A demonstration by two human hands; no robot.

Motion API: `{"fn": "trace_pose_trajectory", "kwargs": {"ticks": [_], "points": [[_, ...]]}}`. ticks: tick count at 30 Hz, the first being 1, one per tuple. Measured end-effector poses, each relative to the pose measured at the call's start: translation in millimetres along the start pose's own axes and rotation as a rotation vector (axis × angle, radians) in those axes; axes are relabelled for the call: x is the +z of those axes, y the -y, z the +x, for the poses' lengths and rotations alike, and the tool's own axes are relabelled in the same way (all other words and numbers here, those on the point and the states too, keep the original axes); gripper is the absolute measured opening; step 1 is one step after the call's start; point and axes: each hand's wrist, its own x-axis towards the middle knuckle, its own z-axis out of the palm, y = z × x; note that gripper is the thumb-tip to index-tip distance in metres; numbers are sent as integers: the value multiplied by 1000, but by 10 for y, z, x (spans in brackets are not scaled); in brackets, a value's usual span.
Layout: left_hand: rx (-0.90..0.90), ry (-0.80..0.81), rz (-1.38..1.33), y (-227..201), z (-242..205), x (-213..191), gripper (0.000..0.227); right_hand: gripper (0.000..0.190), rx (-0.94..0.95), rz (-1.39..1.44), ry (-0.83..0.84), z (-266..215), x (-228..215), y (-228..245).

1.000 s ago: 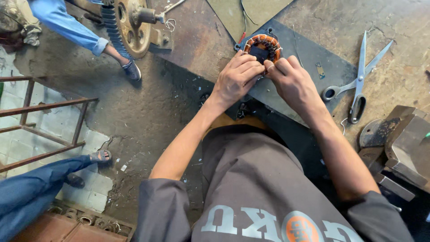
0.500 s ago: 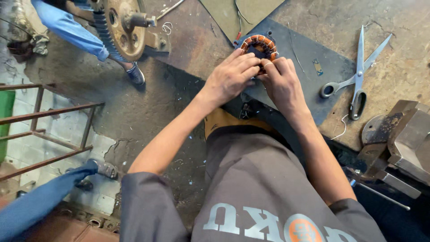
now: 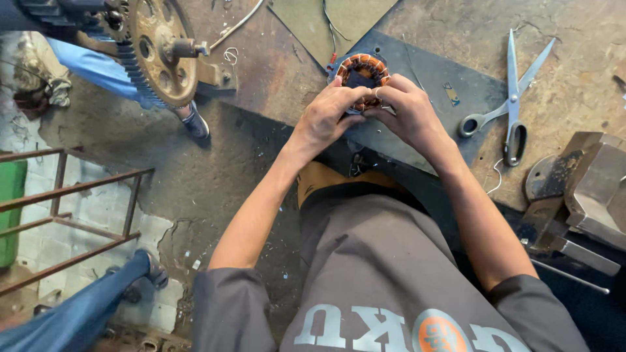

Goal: The person winds white wire around the copper coils of a motor stator, securing the windings by hand. The person uses scissors to cut the wire and continues wrapping the stator.

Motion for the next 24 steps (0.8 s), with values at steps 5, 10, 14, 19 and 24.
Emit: {"fn": "trace_pose_trajectory", "kwargs": {"ticks": [5, 10, 14, 19, 24], "points": [[75, -66, 103, -69, 14, 73, 21, 23, 405, 1134, -310, -316, -60, -82], [181, 22, 190, -13, 22, -58, 18, 20, 728, 921, -299, -831, -487, 188], [246, 119, 197, 85, -2, -287, 23, 16, 674, -108, -192, -942, -883, 748], [290, 89, 254, 128, -70, -251, 29, 21, 433, -1045, -296, -691, -771, 1045], [264, 1, 295, 181, -69, -247, 29, 29, 470, -271, -451, -329, -422, 815]]}}
